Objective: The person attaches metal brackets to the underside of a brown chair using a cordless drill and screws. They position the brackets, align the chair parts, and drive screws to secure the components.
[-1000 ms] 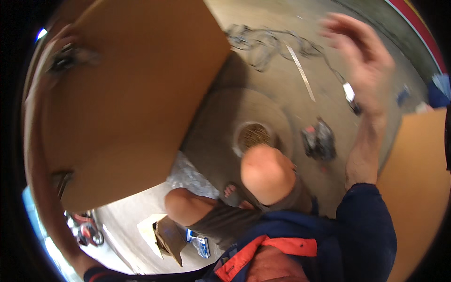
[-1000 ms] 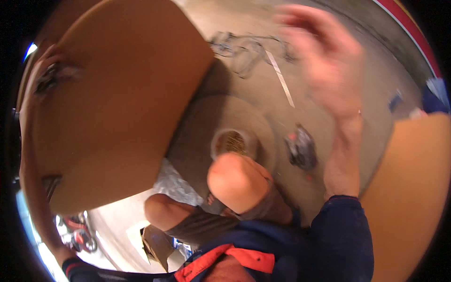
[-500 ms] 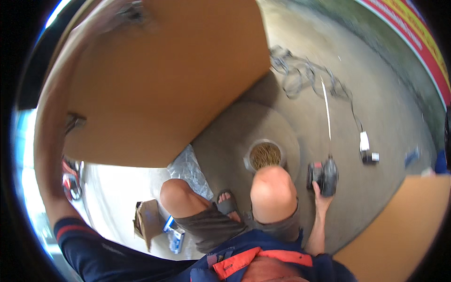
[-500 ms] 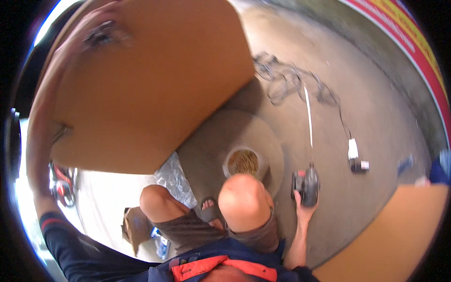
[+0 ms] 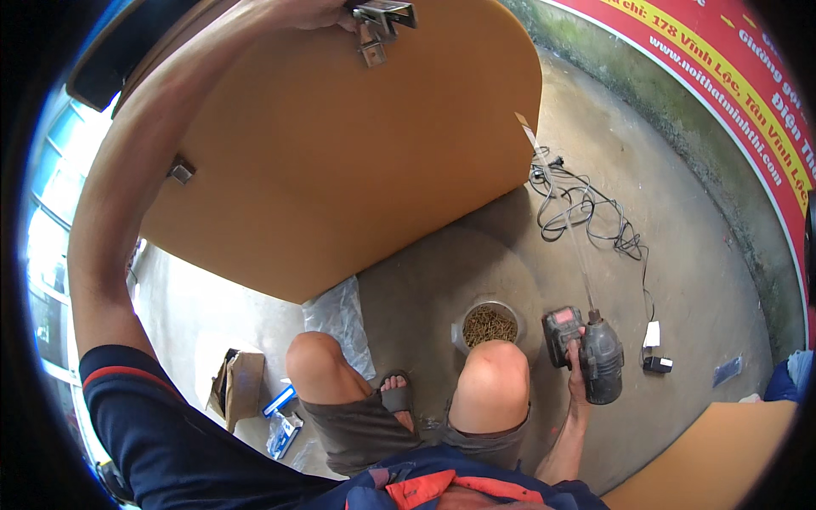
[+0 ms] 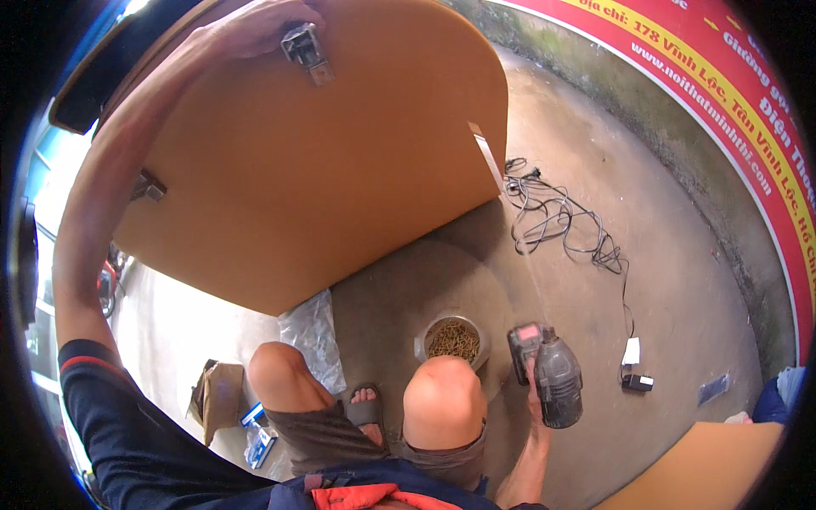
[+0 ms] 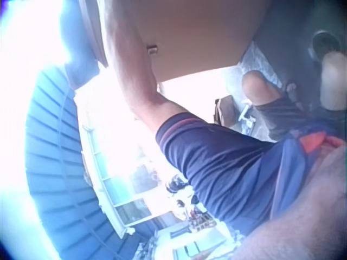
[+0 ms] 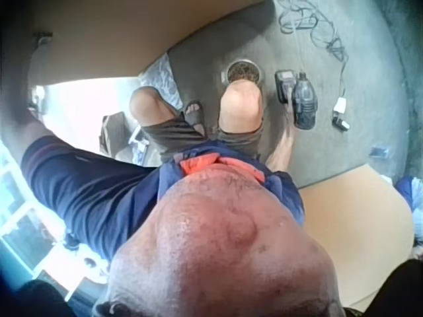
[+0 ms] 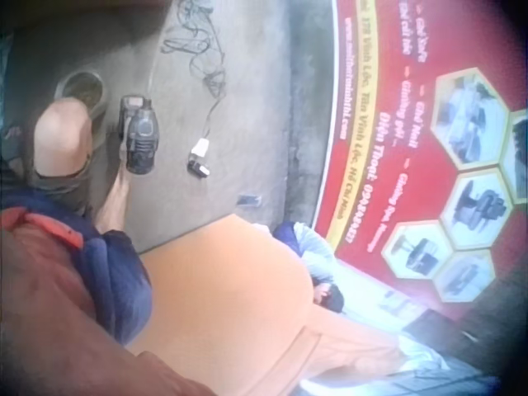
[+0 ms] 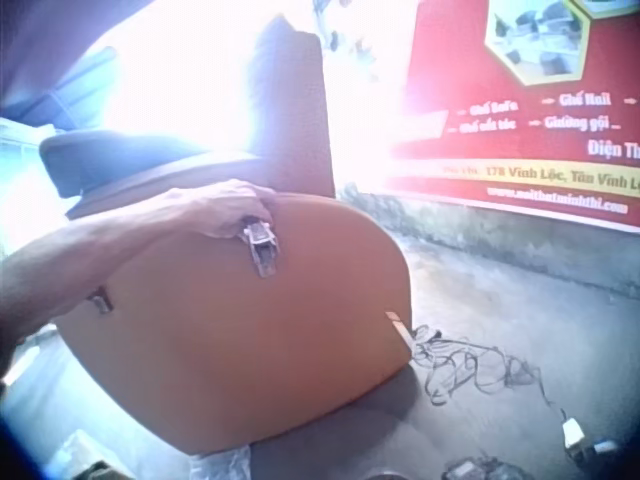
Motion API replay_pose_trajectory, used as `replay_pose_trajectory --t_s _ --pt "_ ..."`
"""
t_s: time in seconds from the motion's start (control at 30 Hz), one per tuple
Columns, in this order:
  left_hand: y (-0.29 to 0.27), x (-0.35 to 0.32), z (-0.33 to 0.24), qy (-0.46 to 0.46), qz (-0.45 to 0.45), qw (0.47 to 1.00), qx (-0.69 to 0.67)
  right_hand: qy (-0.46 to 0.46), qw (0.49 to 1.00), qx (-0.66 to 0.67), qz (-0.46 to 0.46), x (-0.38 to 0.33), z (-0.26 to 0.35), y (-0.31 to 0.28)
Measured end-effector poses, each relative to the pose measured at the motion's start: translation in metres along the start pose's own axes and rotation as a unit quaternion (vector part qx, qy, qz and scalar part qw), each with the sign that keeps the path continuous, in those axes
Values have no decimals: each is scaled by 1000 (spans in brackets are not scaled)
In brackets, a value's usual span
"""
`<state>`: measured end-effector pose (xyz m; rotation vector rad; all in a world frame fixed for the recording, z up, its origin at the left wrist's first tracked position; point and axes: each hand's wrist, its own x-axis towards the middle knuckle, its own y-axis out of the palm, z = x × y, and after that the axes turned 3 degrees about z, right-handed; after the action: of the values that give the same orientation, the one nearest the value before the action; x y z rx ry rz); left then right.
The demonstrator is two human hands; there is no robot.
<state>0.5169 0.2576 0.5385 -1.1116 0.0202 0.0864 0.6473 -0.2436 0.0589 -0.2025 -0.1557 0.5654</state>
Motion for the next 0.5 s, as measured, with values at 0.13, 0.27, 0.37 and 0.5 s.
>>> replay_pose_trajectory --t_s 0.13,0.27,0.37,0.5 --pt "1 -2 4 7 1 1000 8 -177 983 -29 45 27 67 20" --pt "12 15 6 37 -23 999 -10 -203 974 -72 65 36 96 30" --pt "1 -3 10 15 8 1000 7 -196 976 -30 92 39 115 51" --pt "6 -2 12 15 8 1000 -3 -216 972 -19 88 41 132 63"
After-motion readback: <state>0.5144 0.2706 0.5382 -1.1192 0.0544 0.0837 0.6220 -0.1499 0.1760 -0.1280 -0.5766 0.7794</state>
